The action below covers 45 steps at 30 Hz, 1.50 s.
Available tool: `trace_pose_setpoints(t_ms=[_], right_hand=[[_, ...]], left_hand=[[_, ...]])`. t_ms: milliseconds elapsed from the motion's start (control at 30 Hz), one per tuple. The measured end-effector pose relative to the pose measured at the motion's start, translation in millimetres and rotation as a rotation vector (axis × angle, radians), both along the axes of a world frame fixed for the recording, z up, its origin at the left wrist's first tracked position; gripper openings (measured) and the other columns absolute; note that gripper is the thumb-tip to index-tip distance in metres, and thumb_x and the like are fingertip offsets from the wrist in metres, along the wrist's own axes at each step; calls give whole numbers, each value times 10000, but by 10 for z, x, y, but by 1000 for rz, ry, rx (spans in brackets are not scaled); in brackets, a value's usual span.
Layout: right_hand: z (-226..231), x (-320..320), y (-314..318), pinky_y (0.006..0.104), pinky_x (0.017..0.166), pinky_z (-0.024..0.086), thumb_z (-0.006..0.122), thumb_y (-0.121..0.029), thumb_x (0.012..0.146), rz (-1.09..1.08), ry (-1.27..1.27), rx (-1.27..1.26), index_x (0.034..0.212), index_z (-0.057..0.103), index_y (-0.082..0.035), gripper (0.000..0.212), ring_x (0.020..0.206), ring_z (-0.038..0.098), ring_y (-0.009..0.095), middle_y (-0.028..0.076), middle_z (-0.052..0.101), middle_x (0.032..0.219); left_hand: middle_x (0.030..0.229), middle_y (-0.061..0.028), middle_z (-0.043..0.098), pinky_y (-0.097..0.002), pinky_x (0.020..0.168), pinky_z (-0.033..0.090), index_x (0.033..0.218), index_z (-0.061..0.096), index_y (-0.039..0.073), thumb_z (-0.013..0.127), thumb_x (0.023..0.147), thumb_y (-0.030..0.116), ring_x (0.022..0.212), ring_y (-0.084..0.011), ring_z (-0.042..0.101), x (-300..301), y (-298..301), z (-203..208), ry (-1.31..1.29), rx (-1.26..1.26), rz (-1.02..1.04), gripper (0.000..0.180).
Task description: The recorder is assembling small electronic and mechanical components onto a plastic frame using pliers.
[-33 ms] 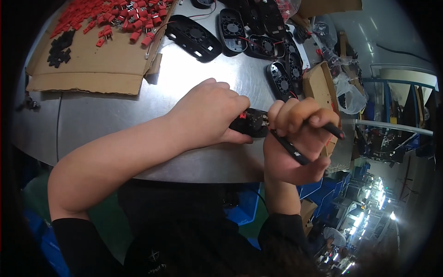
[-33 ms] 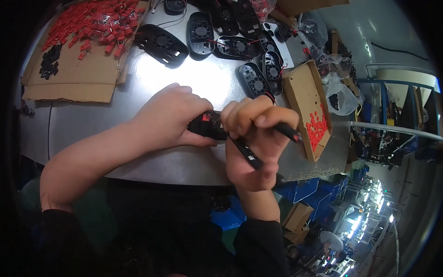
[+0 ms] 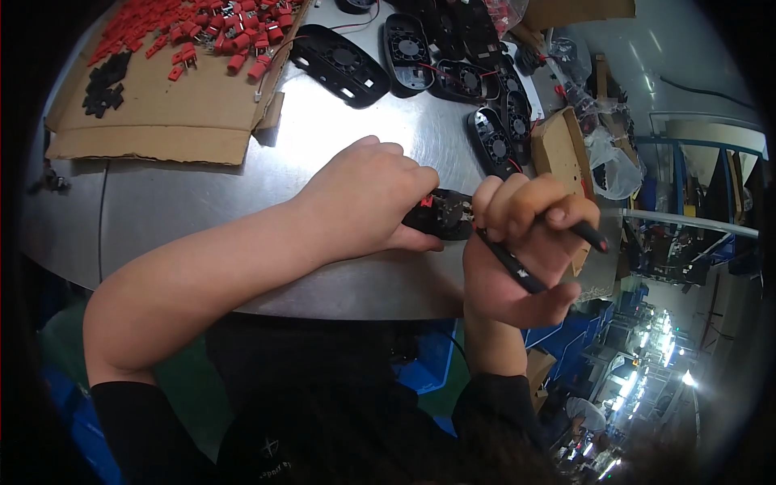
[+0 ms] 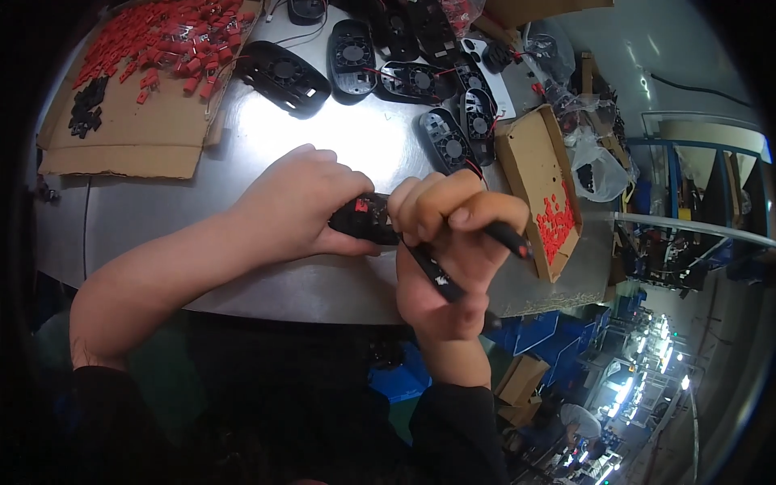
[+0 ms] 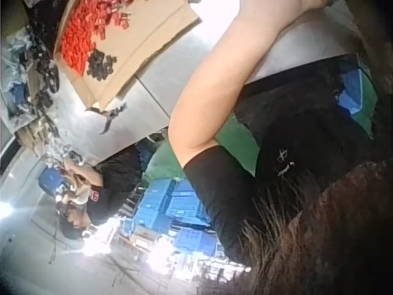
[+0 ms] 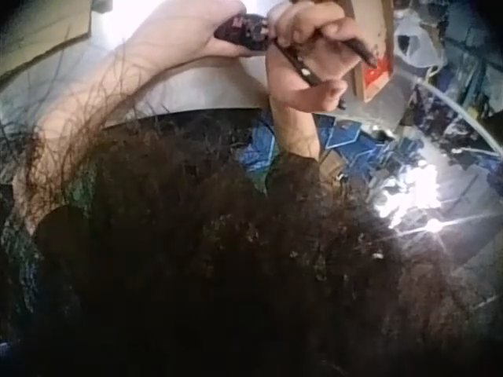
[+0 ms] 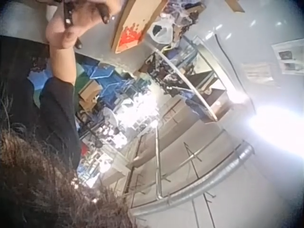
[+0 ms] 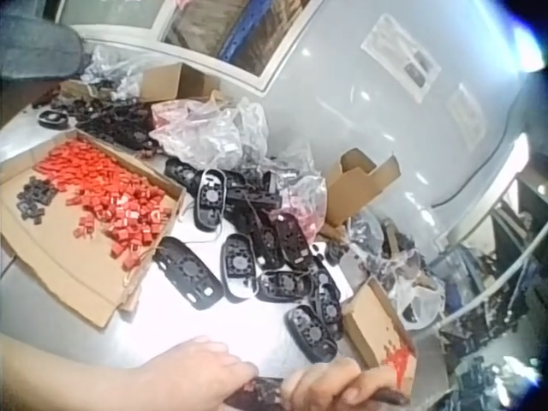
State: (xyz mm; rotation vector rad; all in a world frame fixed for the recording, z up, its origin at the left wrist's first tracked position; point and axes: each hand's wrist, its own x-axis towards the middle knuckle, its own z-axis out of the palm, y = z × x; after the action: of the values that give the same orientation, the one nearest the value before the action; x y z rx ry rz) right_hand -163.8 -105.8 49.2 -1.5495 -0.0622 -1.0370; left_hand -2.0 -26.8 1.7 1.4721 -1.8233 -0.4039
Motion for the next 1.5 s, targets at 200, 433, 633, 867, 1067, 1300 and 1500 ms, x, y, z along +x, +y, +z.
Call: trace_pose_setpoints(t_ms=[200, 433, 633, 867, 1067, 1300, 1500], right_hand=[[-24, 44, 96, 349, 658, 342, 571, -645, 948, -103, 99, -63, 1152, 416, -115, 589, 701, 399, 166, 68, 421, 880], [-20, 53, 114, 349, 663, 332, 572, -613, 955, -106, 120, -40, 1125, 405, -120, 548, 700, 381, 161, 65, 414, 877], [-117, 18, 226, 345, 665, 313, 564, -550, 993, -59, 99, -111, 1022, 377, -150, 442, 699, 367, 155, 37, 385, 825], [-186, 3, 284, 360, 673, 322, 547, -489, 1016, -81, 27, -119, 1004, 372, -153, 379, 685, 362, 159, 38, 383, 801], [-205, 38, 289, 365, 677, 344, 557, -435, 997, -127, 17, -131, 1020, 387, -139, 343, 700, 385, 168, 52, 395, 812], [347, -58, -185, 342, 717, 425, 555, -291, 936, -181, 242, -65, 1182, 470, -42, 360, 748, 472, 176, 130, 537, 965], [335, 19, -540, 264, 765, 458, 705, -90, 894, -58, 1031, -347, 992, 562, -33, 183, 832, 522, 80, 16, 557, 867]], left_hand=[[811, -119, 703, -431, 848, 510, 832, 656, 66, 827, 751, 532, 878, -327, 681, 16, 28, 4, -19, 21, 7, 503], [804, -111, 703, -430, 857, 513, 854, 670, 69, 829, 756, 500, 870, -321, 684, -9, -2, -7, -11, 19, -11, 470], [814, -97, 715, -416, 873, 512, 871, 680, 68, 840, 756, 440, 875, -307, 694, -28, 25, -49, -78, -128, 7, 421], [819, -137, 734, -415, 832, 552, 881, 694, 51, 846, 754, 427, 855, -321, 718, -42, 44, 30, -165, -33, 16, 425], [819, -159, 728, -455, 791, 570, 882, 687, 31, 840, 768, 457, 852, -367, 716, -32, 26, 38, -90, 87, 28, 467], [879, -161, 680, -452, 837, 540, 936, 666, 44, 836, 761, 507, 921, -359, 660, 57, 33, 69, -2, 77, 19, 524], [987, -120, 617, -394, 908, 502, 1043, 602, 27, 854, 801, 388, 996, -277, 591, 202, 31, 100, 306, -98, -46, 502]])
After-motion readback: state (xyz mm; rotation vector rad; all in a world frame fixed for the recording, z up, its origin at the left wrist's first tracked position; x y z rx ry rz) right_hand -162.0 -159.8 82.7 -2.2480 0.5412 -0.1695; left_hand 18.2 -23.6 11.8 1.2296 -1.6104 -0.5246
